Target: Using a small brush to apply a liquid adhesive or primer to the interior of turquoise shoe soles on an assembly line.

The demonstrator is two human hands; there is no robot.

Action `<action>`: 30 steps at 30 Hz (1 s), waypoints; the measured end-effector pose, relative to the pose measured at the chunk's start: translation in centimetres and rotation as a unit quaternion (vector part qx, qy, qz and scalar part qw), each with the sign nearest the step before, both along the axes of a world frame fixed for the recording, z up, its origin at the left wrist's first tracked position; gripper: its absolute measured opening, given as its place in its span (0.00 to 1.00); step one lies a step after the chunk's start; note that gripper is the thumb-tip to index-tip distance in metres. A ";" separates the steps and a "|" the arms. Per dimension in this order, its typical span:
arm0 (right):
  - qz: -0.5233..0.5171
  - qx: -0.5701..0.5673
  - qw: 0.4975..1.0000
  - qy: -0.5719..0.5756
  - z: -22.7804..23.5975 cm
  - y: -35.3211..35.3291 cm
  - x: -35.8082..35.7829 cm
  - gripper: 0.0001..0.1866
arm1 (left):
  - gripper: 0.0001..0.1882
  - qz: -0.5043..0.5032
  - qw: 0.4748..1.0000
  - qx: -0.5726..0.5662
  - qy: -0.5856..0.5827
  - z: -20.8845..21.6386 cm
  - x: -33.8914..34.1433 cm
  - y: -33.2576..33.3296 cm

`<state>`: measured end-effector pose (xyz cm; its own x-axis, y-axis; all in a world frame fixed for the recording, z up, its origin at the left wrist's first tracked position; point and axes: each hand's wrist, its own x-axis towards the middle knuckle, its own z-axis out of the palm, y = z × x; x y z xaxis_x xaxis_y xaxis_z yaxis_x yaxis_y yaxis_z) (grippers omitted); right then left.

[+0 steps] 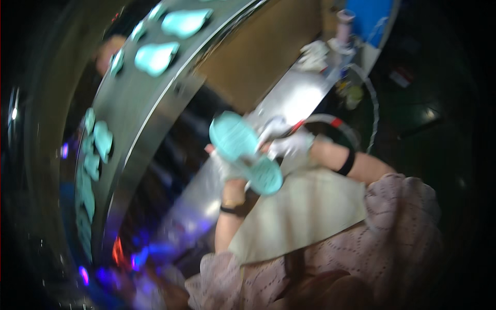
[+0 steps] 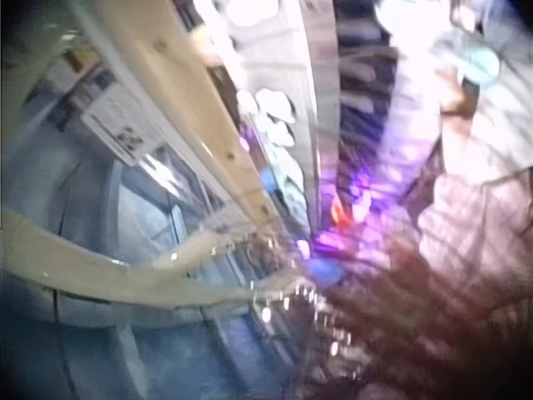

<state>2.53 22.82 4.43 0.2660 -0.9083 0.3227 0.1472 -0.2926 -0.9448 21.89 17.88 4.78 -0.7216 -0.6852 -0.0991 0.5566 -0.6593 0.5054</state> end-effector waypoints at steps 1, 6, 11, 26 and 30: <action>-0.019 0.134 0.988 -0.075 -0.9 0.7 0.0 0.05 | 0.50 -0.018 1.000 -0.010 0.000 0.1 -0.2 1.1; -0.071 0.073 0.995 -0.025 0.9 2.0 -0.2 0.06 | 0.49 0.038 0.988 0.035 -0.144 -0.1 -1.9 2.7; -0.067 0.206 0.974 -0.064 2.7 2.2 0.2 0.05 | 0.47 0.102 0.994 0.028 -0.038 -0.6 -1.9 1.6; -0.058 0.067 0.996 -0.023 3.4 1.1 2.1 0.05 | 0.51 0.093 0.985 -0.002 0.142 0.7 -1.3 -2.9; 0.024 0.184 0.982 0.015 3.7 0.6 1.2 0.06 | 0.50 0.003 0.986 -0.059 0.156 1.2 -0.4 -3.5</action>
<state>3.78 23.39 8.17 0.3157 -0.9482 -0.0348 0.1228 0.0772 -0.9894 21.47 14.37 5.97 -0.7002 -0.6829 0.2082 0.7010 -0.6025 0.3816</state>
